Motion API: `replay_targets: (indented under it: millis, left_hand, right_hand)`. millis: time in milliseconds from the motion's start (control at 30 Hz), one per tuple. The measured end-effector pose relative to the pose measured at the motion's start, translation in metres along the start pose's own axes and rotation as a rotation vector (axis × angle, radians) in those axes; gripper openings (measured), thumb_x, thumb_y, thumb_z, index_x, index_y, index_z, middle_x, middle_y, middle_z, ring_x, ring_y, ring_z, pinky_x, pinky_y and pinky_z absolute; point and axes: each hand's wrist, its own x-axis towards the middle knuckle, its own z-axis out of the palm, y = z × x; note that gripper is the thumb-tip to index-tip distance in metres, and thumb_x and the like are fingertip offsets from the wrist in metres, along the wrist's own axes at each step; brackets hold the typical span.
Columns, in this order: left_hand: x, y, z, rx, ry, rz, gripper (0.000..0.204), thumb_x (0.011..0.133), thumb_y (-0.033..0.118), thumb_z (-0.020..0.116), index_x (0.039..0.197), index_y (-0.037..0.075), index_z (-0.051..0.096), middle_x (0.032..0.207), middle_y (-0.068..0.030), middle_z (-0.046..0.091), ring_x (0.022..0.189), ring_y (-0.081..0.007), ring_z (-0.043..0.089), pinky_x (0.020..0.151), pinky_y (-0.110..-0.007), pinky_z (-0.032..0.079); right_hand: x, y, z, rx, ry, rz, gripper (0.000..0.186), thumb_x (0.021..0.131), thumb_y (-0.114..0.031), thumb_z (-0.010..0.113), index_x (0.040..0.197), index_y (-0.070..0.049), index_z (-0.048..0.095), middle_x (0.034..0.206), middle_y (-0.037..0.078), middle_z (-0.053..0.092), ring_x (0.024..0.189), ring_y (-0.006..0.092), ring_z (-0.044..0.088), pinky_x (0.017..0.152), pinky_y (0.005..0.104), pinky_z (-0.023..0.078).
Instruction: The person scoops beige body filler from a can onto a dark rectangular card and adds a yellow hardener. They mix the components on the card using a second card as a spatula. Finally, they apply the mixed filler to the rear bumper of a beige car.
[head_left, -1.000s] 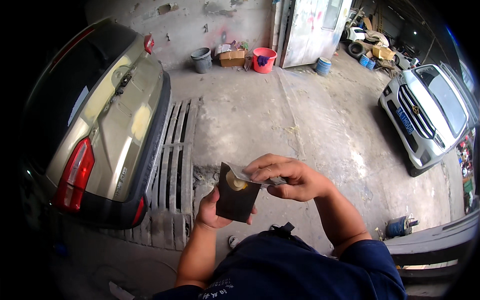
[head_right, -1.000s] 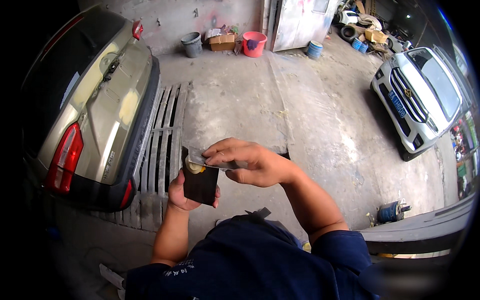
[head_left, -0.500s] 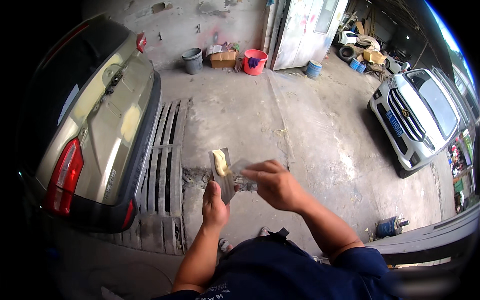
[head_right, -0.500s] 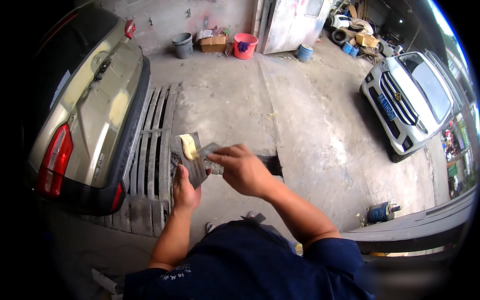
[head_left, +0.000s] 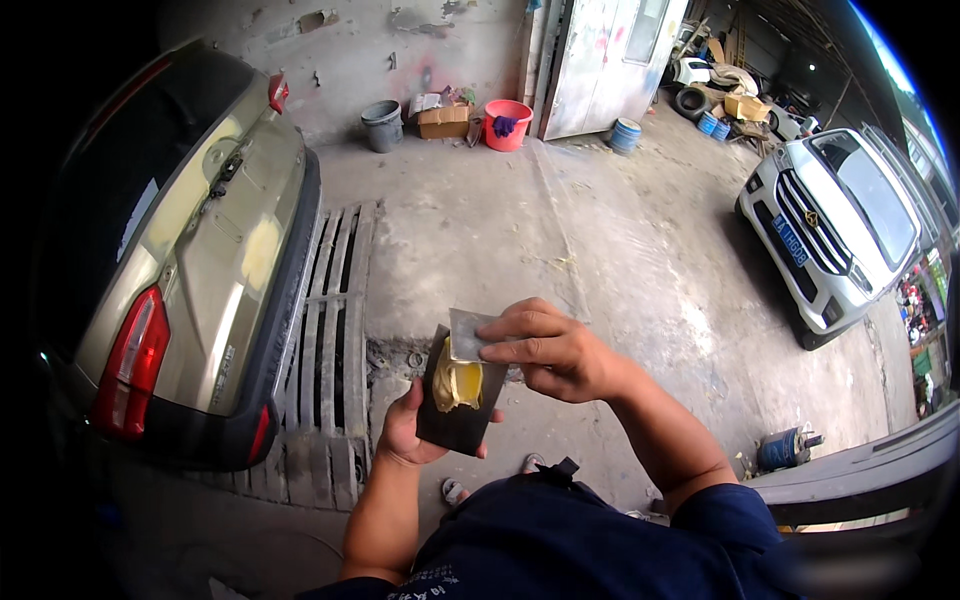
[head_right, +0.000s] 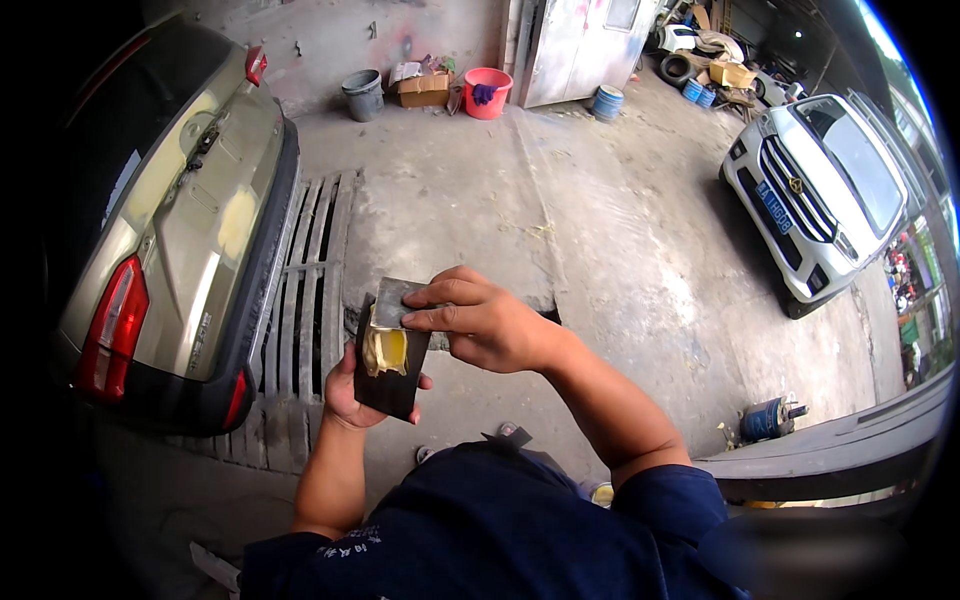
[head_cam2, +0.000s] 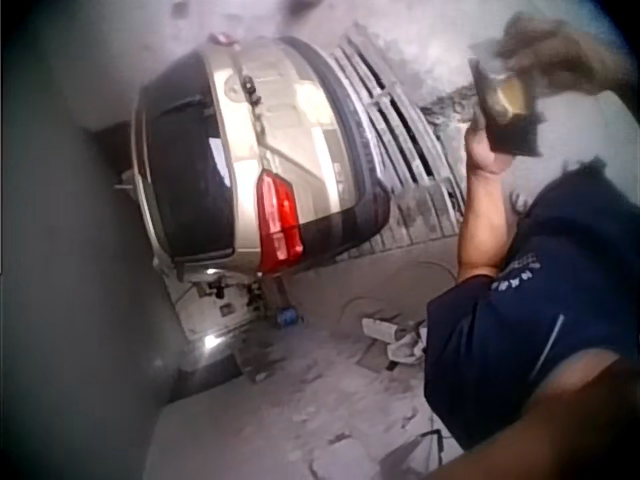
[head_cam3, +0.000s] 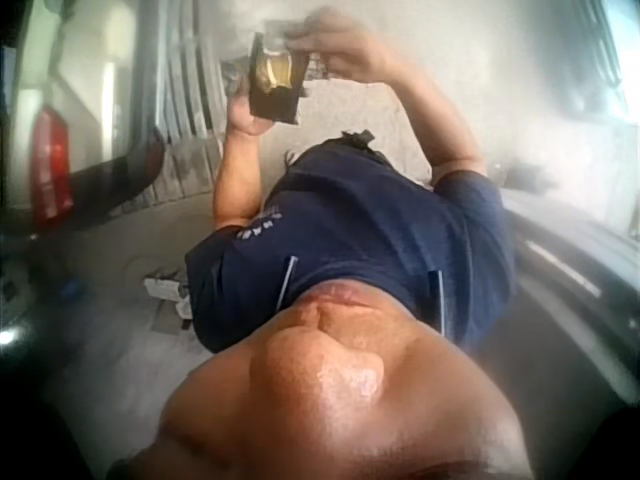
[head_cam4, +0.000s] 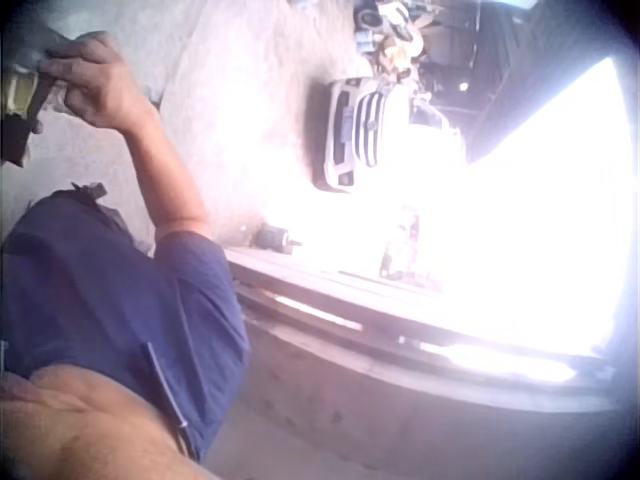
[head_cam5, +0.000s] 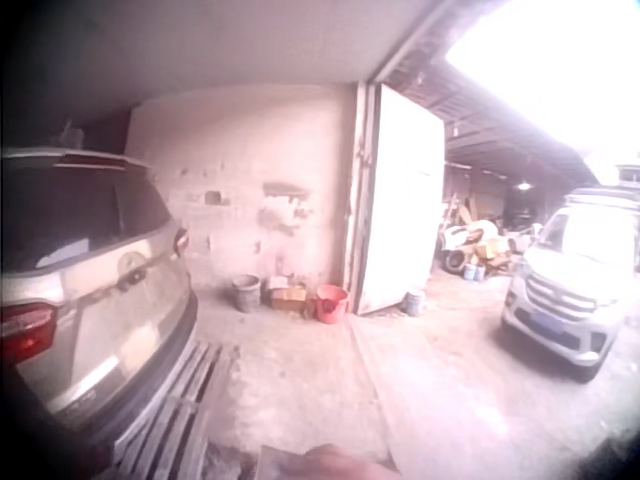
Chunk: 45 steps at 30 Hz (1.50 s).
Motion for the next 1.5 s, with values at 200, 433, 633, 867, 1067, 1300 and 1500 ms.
replay_targets:
  millis: [200,433,633,867,1067,1300,1500]
  left_hand:
    - [0.008,-0.01,0.016,0.043,-0.001,0.11,0.066,0.092,0.052,0.046,0.142,0.011,0.032,0.138,-0.018,0.041,0.124,-0.0455,0.042,0.077,-0.058,0.052]
    - [0.036,-0.015,0.032,0.608,0.344,0.453,0.081,0.09,0.063,0.039,0.146,0.008,0.021,0.143,-0.0205,0.035,0.131,-0.0305,0.038,0.106,-0.046,0.032]
    - [0.038,-0.03,-0.004,1.162,0.361,0.552,0.063,0.097,0.048,0.041,0.135,-0.002,0.04,0.124,-0.0135,0.055,0.112,-0.0236,0.054,0.096,-0.031,0.038]
    - [0.015,-0.001,0.011,0.501,0.354,0.066,0.058,0.093,0.046,0.048,0.135,0.006,0.042,0.119,-0.0157,0.057,0.106,-0.0327,0.058,0.078,-0.044,0.052]
    - [0.005,-0.014,0.006,0.142,0.09,0.023,0.071,0.087,0.056,0.052,0.136,0.005,0.039,0.123,-0.0178,0.054,0.1,-0.0394,0.06,0.071,-0.053,0.053]
    - [0.026,-0.025,0.02,0.313,0.355,0.282,0.069,0.09,0.056,0.048,0.135,0.005,0.039,0.124,-0.0139,0.054,0.109,-0.0299,0.057,0.083,-0.046,0.05]
    - [0.025,-0.025,-0.015,0.71,0.464,0.537,0.054,0.099,0.044,0.038,0.134,0.003,0.04,0.122,-0.0066,0.054,0.107,-0.0184,0.054,0.087,-0.036,0.047]
  right_hand:
    - [-0.033,0.025,-0.01,-0.074,-0.022,0.081,0.049,0.07,0.007,0.054,0.118,-0.003,0.059,0.118,0.014,0.059,0.112,0.0317,0.054,0.092,0.0402,0.046]
    - [-0.076,0.002,0.046,0.889,0.199,0.784,0.044,0.085,0.002,0.053,0.128,-0.001,0.041,0.108,0.012,0.061,0.094,0.0167,0.06,0.083,0.0293,0.048]
    - [-0.043,0.008,0.045,1.231,0.389,0.8,0.045,0.082,0.002,0.06,0.124,-0.002,0.045,0.101,0.009,0.063,0.087,0.0138,0.062,0.077,0.0263,0.05]
    - [-0.031,-0.002,-0.012,0.876,0.282,0.329,0.04,0.083,0.003,0.055,0.122,-0.001,0.052,0.121,0.015,0.056,0.113,0.0249,0.054,0.093,0.0377,0.045]
    - [-0.015,-0.011,-0.004,0.481,-0.047,0.192,0.049,0.069,0.01,0.053,0.116,-0.004,0.061,0.121,0.016,0.056,0.117,0.0316,0.051,0.098,0.0383,0.041]
    - [-0.018,0.017,-0.003,-0.258,0.056,0.328,0.052,0.068,0.004,0.056,0.118,-0.006,0.061,0.115,0.016,0.059,0.105,0.0349,0.054,0.091,0.0398,0.045]
    - [-0.027,-0.012,0.057,-0.244,0.023,0.368,0.05,0.07,0.007,0.055,0.119,-0.005,0.06,0.113,0.016,0.06,0.1,0.0339,0.056,0.088,0.0397,0.046]
